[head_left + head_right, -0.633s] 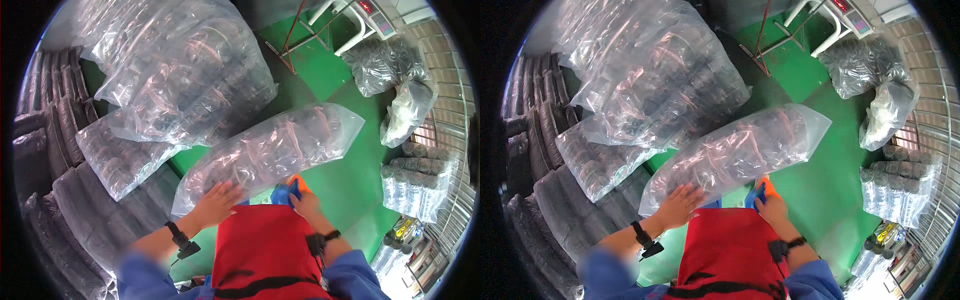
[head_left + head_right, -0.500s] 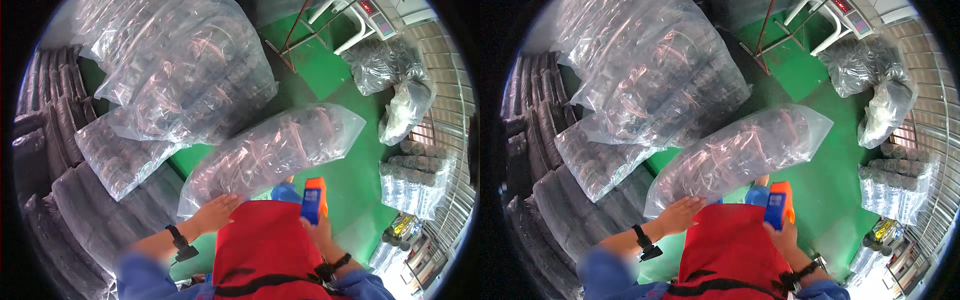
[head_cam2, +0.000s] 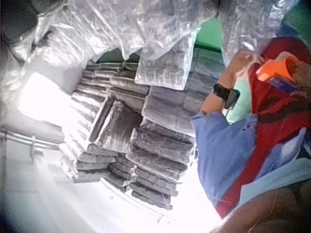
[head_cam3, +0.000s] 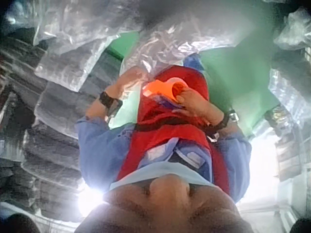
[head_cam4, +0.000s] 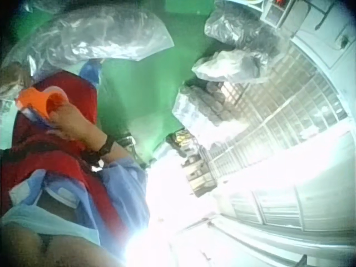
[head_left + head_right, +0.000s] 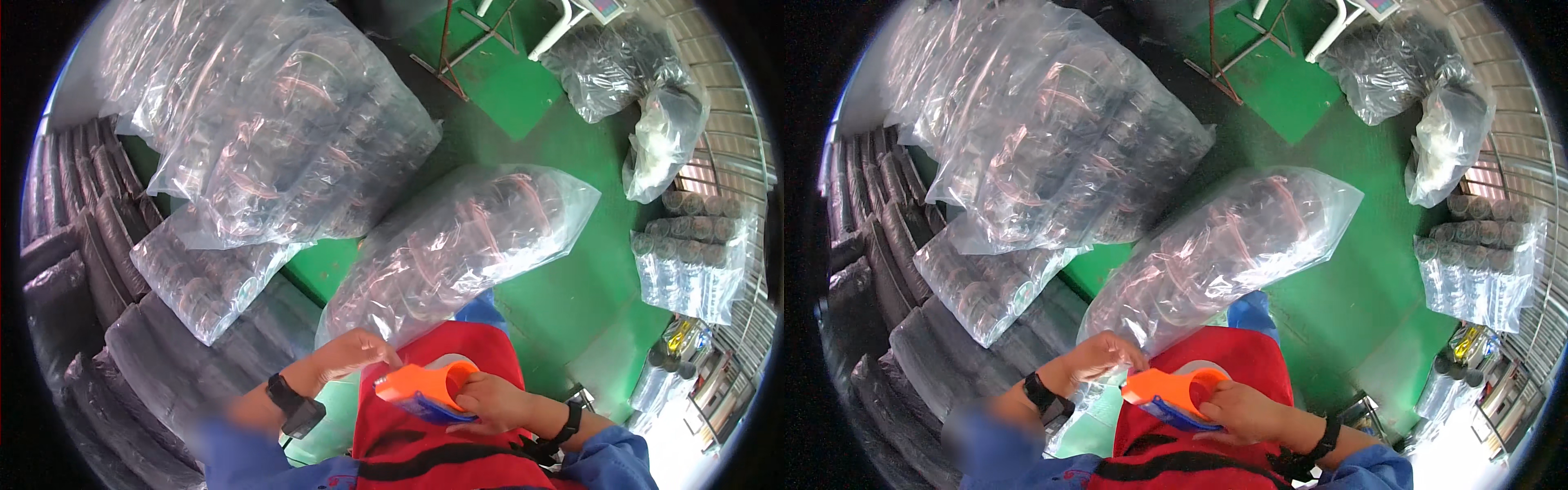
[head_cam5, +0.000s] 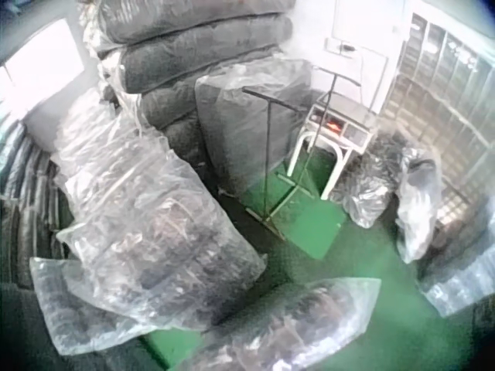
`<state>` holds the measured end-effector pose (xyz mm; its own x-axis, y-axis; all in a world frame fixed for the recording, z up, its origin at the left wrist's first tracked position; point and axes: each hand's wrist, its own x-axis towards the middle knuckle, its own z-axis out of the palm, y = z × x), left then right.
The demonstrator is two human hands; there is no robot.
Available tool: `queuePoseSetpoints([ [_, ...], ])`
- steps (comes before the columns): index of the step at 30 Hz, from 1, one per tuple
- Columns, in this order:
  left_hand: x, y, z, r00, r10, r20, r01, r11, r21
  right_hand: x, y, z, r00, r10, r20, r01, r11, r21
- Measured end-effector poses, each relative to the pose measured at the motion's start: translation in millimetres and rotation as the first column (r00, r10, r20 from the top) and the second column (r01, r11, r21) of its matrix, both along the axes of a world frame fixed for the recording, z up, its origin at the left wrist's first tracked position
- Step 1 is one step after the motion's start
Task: Picking up plastic bags filled with products, sealing the open ends using a hand-held tape dispenser, and organizing them into stacks.
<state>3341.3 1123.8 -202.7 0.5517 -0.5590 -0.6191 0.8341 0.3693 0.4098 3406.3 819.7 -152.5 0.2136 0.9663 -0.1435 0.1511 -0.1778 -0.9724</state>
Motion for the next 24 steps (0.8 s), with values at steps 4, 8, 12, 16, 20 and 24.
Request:
queuePoseSetpoints([
  [4, 22, -10, -2, 0.997, 0.071, 0.016, -0.072, 0.939, 0.337, -17, -8, 2, 0.979, -0.167, -0.118, 0.14, 0.967, -0.215],
  [8, 47, 17, -18, 0.943, 0.17, 0.288, -0.334, 0.437, 0.835, -45, -45, 8, 0.919, -0.337, -0.207, 0.108, 0.718, -0.688],
  [12, 48, 52, -68, 0.955, -0.069, 0.288, -0.28, 0.108, 0.954, -73, -61, -39, 0.868, -0.458, -0.189, 0.068, 0.488, -0.87],
  [16, 29, 42, -123, 0.983, -0.05, 0.179, -0.166, 0.195, 0.967, -76, -11, -126, 0.93, -0.354, 0.1, 0.284, 0.518, -0.807],
  [20, 11, 21, -146, 0.916, -0.065, 0.395, -0.394, 0.03, 0.919, -64, 30, -167, 0.945, 0.187, 0.27, 0.102, 0.615, -0.782],
  [24, -7, 35, -136, 0.99, -0.061, 0.126, -0.084, 0.459, 0.885, -49, 25, -154, 0.922, 0.317, 0.221, 0.053, 0.462, -0.885],
])
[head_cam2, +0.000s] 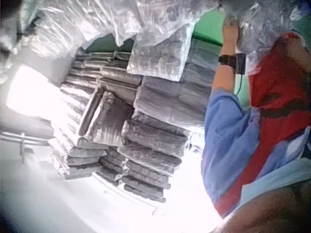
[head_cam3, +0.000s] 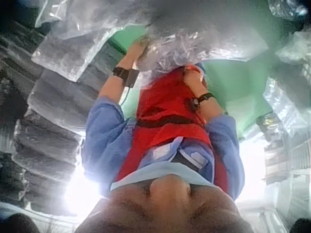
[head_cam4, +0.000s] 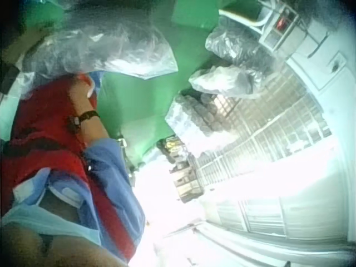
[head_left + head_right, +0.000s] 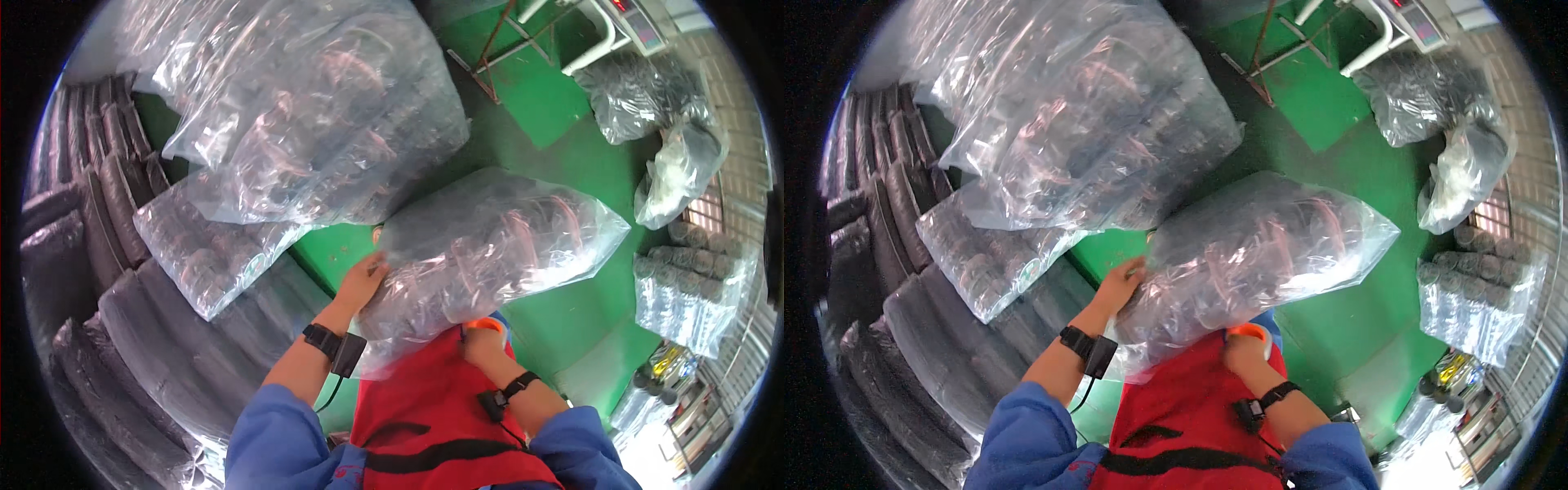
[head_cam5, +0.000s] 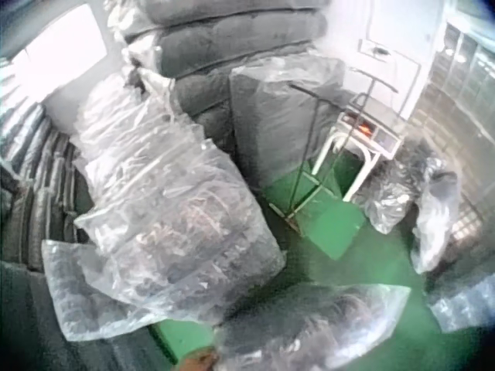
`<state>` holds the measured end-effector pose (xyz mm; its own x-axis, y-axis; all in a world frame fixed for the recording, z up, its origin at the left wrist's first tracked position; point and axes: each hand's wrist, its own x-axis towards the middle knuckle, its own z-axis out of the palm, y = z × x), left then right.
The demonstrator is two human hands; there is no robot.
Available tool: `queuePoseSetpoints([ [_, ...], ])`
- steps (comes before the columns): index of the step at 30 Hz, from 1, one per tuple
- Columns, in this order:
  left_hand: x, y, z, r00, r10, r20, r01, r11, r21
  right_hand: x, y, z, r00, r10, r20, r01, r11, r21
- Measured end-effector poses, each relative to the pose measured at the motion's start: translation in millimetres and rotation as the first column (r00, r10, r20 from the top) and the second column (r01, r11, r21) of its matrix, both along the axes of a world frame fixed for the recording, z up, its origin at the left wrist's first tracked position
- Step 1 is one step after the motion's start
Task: Picking up plastic bags filled with products, sealing the open ends using a hand-held tape dispenser, and organizing them into stacks.
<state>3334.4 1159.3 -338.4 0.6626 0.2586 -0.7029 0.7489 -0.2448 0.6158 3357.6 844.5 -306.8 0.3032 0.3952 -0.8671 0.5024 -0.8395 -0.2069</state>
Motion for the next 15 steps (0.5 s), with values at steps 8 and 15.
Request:
queuePoseSetpoints([
  [8, -87, 6, 107, 0.965, -0.126, -0.229, 0.104, 0.989, -0.104, 74, -23, 134, 0.992, 0.074, -0.099, -0.06, 0.988, 0.142],
  [15, -106, -55, 120, 0.904, 0.34, -0.26, -0.315, 0.94, 0.132, 191, 61, 177, 0.906, 0.416, -0.076, -0.359, 0.853, 0.379],
])
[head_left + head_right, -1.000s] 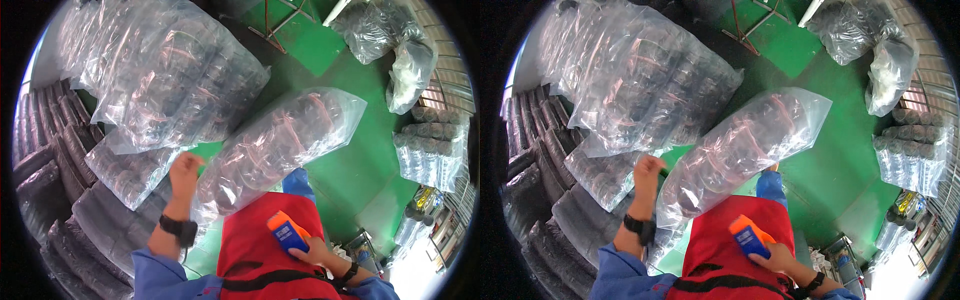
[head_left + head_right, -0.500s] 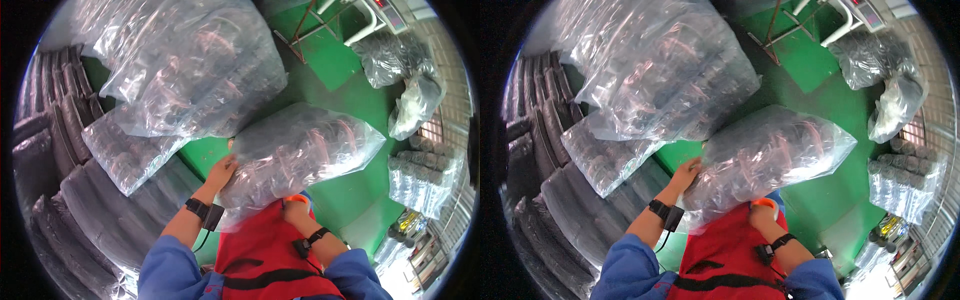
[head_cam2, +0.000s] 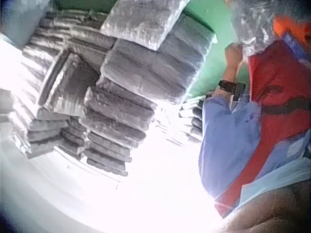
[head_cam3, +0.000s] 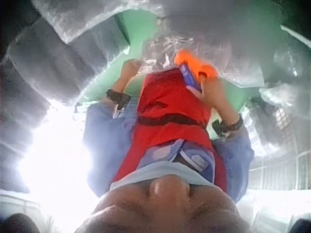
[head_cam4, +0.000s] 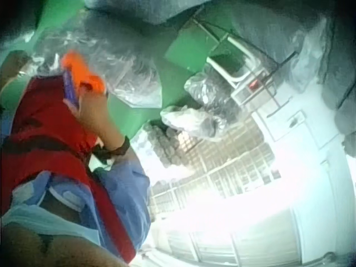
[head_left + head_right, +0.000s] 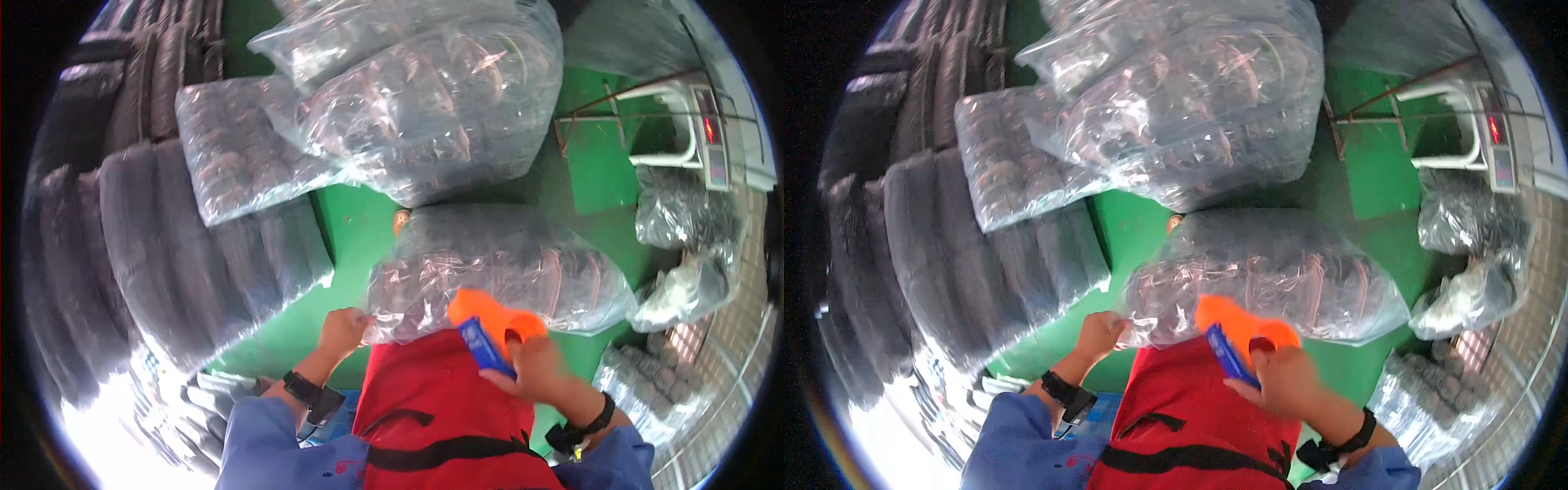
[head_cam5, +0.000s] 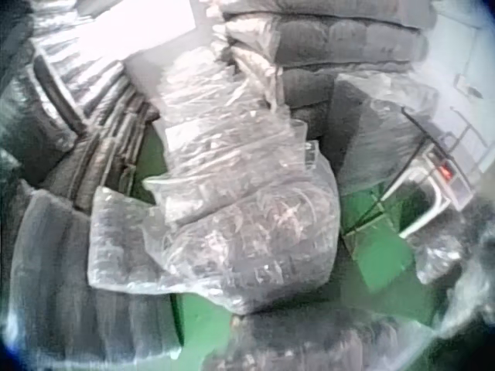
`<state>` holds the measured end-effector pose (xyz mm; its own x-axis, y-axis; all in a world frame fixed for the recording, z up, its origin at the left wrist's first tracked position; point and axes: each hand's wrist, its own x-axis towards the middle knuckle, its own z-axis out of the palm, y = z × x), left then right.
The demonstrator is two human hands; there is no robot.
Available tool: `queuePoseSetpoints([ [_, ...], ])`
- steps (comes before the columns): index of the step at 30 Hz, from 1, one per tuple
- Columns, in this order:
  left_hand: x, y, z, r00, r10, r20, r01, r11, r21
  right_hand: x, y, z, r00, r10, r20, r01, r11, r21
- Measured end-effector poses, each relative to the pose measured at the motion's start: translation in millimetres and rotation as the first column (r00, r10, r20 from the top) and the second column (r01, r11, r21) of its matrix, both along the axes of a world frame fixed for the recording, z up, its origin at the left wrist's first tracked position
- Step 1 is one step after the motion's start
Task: Picking up plastic bags filled with products, sealing the open ends using a hand-held tape dispenser, and organizing them into stacks.
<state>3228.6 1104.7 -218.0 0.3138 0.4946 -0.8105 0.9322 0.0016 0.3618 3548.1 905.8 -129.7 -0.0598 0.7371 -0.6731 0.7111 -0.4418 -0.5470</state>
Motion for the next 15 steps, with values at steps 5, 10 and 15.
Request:
queuePoseSetpoints([
  [5, 8, -67, 14, 0.935, 0.356, 0.0, -0.313, 0.823, 0.473, 55, 19, -33, 0.988, 0.0, 0.152, -0.052, 0.941, 0.333],
  [10, 23, -118, -15, 0.299, 0.734, 0.609, -0.948, 0.299, 0.106, 67, 4, -71, 0.988, 0.003, 0.154, -0.061, 0.925, 0.374],
  [15, 22, -140, -35, 0.911, 0.301, 0.28, -0.411, 0.668, 0.621, 60, -17, -84, 0.988, 0.054, 0.144, -0.098, 0.943, 0.317],
])
